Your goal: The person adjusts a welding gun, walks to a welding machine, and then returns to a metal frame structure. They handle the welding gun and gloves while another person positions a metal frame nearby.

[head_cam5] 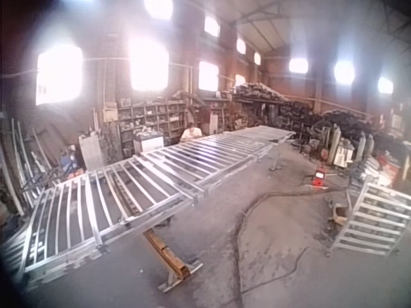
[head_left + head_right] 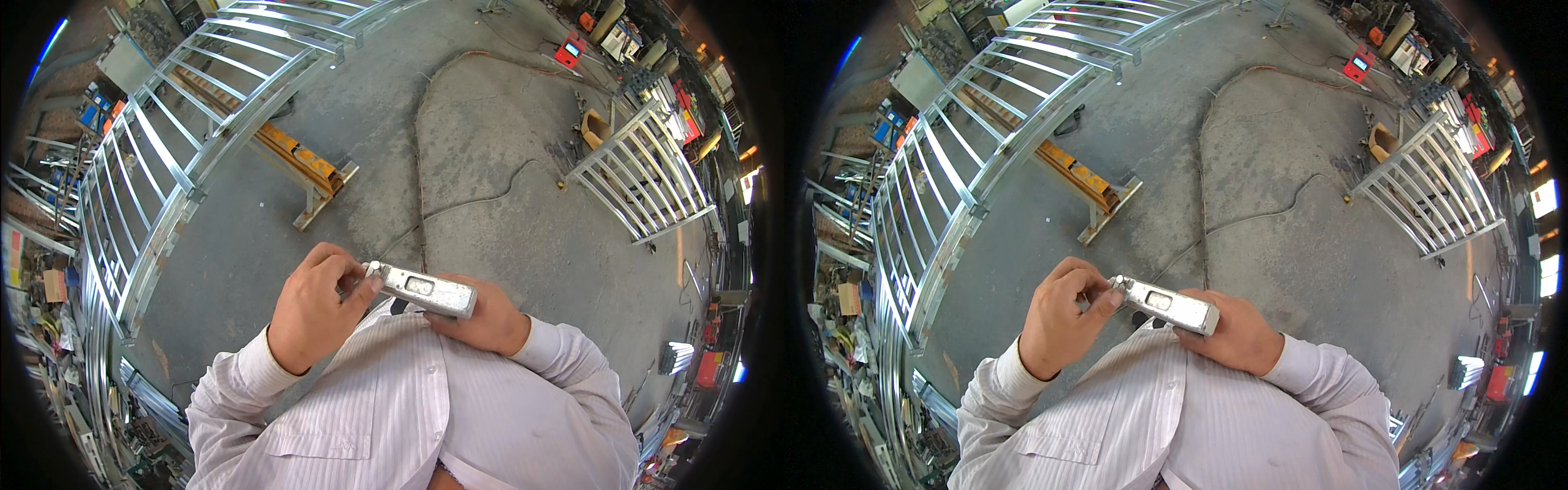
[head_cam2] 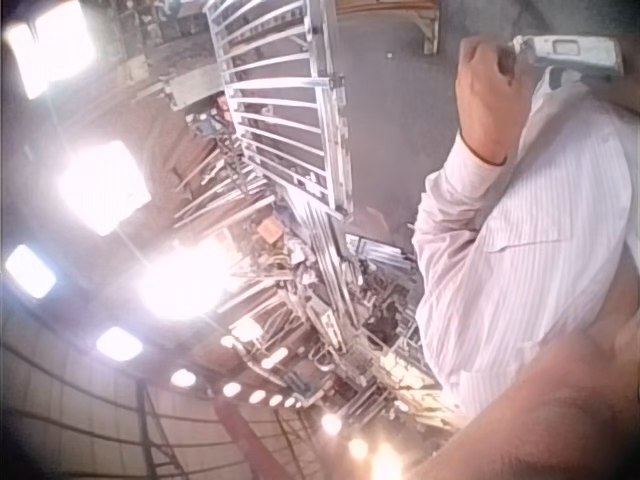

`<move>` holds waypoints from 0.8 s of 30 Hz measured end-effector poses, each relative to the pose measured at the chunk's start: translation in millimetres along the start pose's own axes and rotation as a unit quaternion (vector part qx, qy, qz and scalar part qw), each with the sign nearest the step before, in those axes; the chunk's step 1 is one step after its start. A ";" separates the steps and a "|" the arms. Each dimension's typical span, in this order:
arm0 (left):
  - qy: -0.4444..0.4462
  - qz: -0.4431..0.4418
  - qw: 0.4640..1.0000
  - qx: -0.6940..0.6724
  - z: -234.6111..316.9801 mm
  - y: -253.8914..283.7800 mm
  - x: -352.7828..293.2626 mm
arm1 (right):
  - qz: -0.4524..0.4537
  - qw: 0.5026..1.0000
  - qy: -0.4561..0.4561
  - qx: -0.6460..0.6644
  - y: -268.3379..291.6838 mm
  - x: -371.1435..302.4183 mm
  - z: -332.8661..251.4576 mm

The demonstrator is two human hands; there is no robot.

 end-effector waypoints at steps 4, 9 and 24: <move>0.007 0.000 1.000 0.015 -0.3 -5.4 -0.6 | 0.010 1.000 0.021 -0.009 1.3 1.9 -1.7; -0.055 0.034 0.998 -0.001 5.1 -7.4 -0.1 | 0.013 1.000 0.000 0.022 0.1 4.2 7.3; -0.037 0.026 0.999 0.010 3.5 -11.2 1.0 | 0.004 0.999 0.020 -0.034 3.1 8.3 -0.8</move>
Point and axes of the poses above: each hand's wrist, its own x-axis towards the middle knuckle, its own y-axis out of the back of the hand, z = x × y, the point moved 10 cm from there along x, towards the middle knuckle, and after that the axes turned 12 degrees about z, right-handed, at the moved point
